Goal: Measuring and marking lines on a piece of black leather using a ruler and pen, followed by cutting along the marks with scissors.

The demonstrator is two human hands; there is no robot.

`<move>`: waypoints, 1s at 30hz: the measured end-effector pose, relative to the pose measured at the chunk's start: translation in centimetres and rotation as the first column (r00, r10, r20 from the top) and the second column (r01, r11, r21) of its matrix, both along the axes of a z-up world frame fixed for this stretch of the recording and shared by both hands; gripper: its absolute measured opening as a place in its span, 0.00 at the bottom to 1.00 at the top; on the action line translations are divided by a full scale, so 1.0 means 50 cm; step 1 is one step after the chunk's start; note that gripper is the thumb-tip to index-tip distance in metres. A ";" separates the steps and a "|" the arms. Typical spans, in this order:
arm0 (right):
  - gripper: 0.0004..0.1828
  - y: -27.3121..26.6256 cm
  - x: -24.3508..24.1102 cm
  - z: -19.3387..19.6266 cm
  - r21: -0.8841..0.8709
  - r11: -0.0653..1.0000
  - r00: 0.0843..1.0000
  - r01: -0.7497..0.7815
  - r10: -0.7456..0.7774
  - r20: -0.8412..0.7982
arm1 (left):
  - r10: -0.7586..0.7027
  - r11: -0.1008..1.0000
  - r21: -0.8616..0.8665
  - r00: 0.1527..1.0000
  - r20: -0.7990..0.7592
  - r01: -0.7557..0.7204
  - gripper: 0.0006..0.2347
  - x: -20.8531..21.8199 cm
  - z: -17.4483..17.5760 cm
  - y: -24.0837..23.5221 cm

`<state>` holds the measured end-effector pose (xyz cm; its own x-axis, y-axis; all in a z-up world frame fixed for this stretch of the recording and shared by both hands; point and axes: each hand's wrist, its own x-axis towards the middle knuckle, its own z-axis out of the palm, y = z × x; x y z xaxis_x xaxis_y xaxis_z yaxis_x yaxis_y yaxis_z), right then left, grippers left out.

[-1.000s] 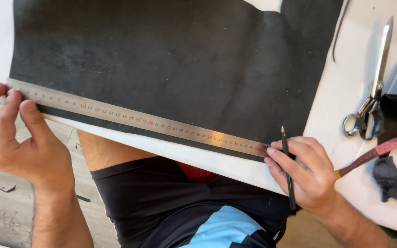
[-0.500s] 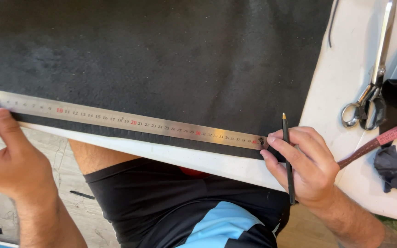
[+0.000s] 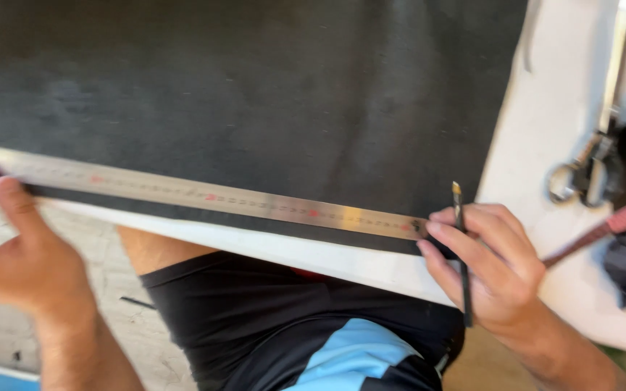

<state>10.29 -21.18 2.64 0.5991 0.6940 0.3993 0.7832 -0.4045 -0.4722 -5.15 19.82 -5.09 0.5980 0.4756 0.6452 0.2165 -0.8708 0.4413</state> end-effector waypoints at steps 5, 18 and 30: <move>0.05 0.016 -0.003 0.005 0.018 0.998 0.998 -0.068 0.068 0.017 | -0.051 0.984 0.171 0.999 0.004 0.050 0.03 0.025 0.058 0.014; 0.05 0.003 -0.017 -0.007 -0.049 0.999 1.000 -0.010 0.011 0.006 | -0.083 0.997 -0.019 0.982 -0.167 0.081 0.10 0.016 0.130 0.036; 0.04 -0.001 -0.018 -0.022 -0.027 0.999 1.000 -0.018 0.019 0.024 | -0.026 0.999 0.041 0.976 -0.216 0.036 0.05 0.022 0.126 0.061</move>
<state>9.40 -21.24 1.55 0.5766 0.7153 0.3949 0.8017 -0.4021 -0.4422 -4.06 22.87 1.22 0.7391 0.4283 0.5200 0.2745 -0.8964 0.3481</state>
